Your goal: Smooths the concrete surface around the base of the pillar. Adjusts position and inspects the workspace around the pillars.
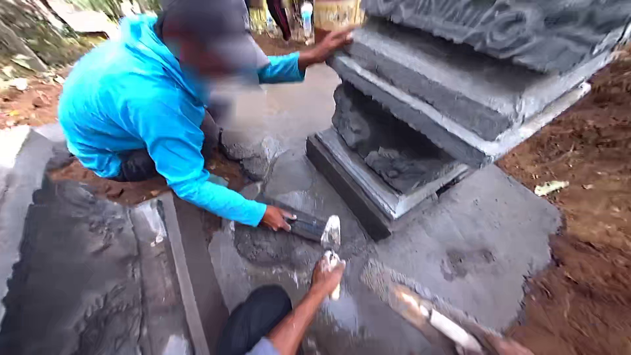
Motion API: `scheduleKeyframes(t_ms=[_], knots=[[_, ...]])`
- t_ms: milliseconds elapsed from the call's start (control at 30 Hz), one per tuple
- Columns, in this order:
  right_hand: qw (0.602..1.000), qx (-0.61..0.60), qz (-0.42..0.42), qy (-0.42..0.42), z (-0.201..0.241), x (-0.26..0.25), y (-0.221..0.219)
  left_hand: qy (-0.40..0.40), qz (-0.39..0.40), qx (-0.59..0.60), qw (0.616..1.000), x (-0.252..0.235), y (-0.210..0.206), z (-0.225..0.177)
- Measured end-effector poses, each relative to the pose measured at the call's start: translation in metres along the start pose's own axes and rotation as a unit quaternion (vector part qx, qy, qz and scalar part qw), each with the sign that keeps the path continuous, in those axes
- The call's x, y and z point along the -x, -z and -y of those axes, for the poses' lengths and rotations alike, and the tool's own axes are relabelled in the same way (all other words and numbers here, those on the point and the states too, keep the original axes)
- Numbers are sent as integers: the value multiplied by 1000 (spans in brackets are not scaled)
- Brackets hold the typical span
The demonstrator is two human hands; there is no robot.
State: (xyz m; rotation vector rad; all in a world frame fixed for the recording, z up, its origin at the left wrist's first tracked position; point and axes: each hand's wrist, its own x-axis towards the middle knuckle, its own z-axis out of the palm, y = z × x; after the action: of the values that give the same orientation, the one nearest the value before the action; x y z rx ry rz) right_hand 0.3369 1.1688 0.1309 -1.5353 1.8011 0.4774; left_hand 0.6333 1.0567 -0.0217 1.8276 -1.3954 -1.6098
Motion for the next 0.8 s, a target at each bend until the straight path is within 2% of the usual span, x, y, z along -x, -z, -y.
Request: scheduleKeyframes(t_ms=[67, 133, 300, 500, 633, 800], knots=[[997, 27, 54, -57, -29, -8, -19, 6, 41, -23, 999, -4, -2, 2], [994, 9, 67, -87, -31, -14, -22, -2, 62, -38, 997, -8, -6, 6], [992, -87, 62, -66, -27, -14, -37, 5, 69, -58, 996, -6, -6, 6], [983, -142, 86, -80, -12, -33, -73, 32, 71, -88, 993, -11, -1, 3], [976, -153, 113, -104, 1, -47, -103, 40, 94, -158, 982, -14, -5, 15], [953, -236, 115, -149, 20, -90, -160, 46, 124, -237, 962, -14, -9, 18]])
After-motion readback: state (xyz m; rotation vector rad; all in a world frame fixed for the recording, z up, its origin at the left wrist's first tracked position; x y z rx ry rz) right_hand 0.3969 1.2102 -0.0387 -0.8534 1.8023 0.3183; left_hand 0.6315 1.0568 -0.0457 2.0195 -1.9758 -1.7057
